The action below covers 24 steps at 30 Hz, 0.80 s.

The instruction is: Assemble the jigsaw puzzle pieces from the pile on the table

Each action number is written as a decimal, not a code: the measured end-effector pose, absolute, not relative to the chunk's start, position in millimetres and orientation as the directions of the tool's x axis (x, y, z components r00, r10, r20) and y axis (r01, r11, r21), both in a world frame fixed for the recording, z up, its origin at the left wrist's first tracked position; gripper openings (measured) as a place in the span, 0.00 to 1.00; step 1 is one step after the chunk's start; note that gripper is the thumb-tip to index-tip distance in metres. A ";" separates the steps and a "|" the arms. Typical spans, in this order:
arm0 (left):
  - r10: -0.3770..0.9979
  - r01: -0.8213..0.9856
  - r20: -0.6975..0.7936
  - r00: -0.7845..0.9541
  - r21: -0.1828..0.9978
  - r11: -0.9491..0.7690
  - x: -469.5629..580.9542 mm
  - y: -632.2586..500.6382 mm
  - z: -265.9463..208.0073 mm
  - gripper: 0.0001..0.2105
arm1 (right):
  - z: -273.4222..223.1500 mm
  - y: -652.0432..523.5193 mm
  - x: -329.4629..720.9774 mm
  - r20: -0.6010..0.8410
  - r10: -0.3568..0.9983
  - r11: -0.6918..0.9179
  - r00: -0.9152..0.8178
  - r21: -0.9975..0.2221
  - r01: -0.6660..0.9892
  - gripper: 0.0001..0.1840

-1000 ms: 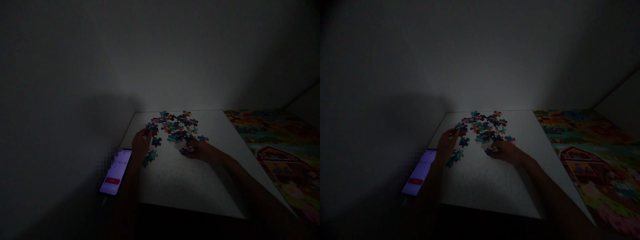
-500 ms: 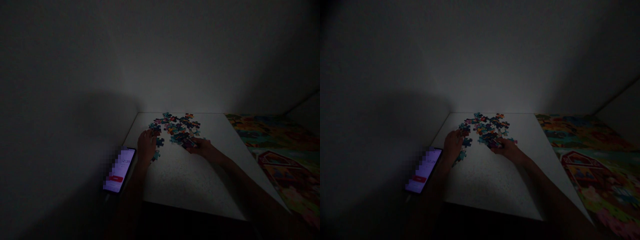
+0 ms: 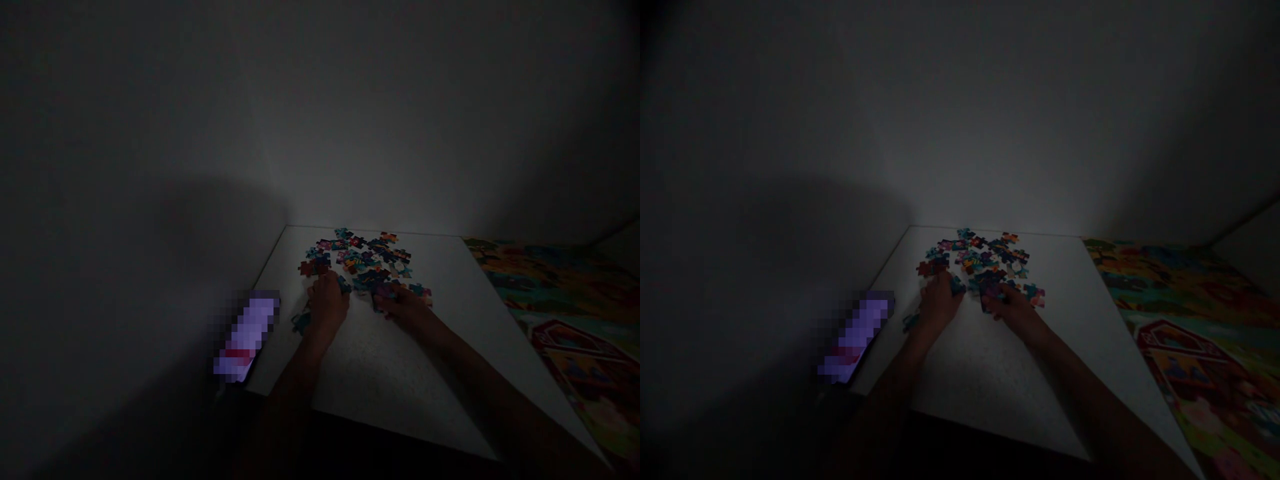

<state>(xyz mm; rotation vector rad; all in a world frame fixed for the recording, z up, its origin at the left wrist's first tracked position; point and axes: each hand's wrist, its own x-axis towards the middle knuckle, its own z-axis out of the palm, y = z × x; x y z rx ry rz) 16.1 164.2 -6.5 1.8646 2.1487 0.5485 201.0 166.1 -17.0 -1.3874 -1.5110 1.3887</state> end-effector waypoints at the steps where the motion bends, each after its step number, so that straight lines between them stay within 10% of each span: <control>1: 0.989 0.858 0.062 -0.136 0.506 0.086 17.1 164.0 -6.8 0.13 | -18.8 166.7 201.4 -0.185 0.958 -0.133 -0.221 -0.964 0.232 0.23; 7: 0.997 0.291 0.015 -0.070 0.957 0.006 36.6 151.8 -12.7 0.05 | -26.1 166.9 198.9 -0.185 0.961 -0.189 -0.206 -0.982 -0.001 0.25; 14: 0.975 -0.187 -0.171 0.139 0.963 0.195 65.5 145.7 -30.3 0.12 | -27.1 166.1 197.4 -0.134 0.975 -0.137 -0.179 -0.991 -0.003 0.30; 19: 0.988 0.095 0.033 0.148 0.994 -0.047 66.4 134.6 -25.5 0.19 | -11.5 162.8 209.1 -0.171 0.939 -0.139 -0.300 -0.982 0.126 0.26; 24: 0.961 0.579 0.235 0.147 0.767 -0.277 49.2 142.5 -15.2 0.17 | 3.5 170.9 233.1 -0.091 0.942 -0.039 -0.324 -0.986 0.164 0.21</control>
